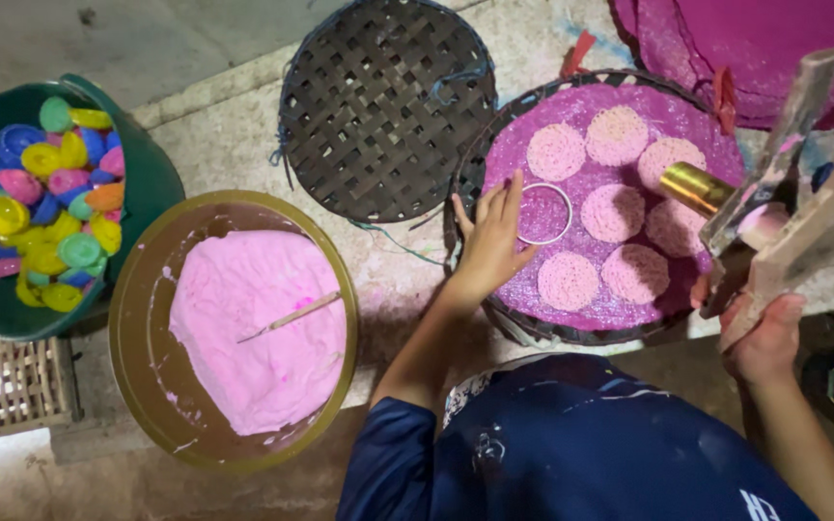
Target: The person scoops pink dough from a bowl and presses it into a handheld press to form circular pieces, placing them onto a woven tray. The process is repeated multiple times, with the person occasionally adjusting the dough and the press.
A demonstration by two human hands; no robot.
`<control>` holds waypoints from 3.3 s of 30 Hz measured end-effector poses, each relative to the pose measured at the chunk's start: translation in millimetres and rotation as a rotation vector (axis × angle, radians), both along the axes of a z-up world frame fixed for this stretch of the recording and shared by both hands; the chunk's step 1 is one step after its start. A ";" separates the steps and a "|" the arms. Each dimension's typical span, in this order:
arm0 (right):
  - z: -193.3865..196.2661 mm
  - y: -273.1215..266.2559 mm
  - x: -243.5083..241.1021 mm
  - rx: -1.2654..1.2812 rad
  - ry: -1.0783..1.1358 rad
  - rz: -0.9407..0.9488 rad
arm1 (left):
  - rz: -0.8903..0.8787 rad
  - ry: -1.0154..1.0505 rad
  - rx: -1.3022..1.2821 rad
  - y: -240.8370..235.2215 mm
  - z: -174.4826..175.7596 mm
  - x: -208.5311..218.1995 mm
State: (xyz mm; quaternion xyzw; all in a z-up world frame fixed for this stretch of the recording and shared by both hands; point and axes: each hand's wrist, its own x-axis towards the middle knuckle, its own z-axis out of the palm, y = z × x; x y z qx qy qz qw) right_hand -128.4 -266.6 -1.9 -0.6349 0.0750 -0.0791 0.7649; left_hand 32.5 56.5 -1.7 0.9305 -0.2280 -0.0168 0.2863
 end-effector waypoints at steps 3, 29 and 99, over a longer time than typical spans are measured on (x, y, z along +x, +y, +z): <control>-2.0 -2.6 -4.3 0.035 0.018 0.016 | -0.002 0.020 0.015 -6.6 0.9 3.4; 123.7 81.3 178.3 -1.104 0.583 0.790 | -0.372 0.804 -2.587 -4.9 -1.0 94.9; 17.3 -17.3 30.0 -0.349 -0.100 -0.024 | 0.055 -0.024 -0.085 42.6 29.9 -31.9</control>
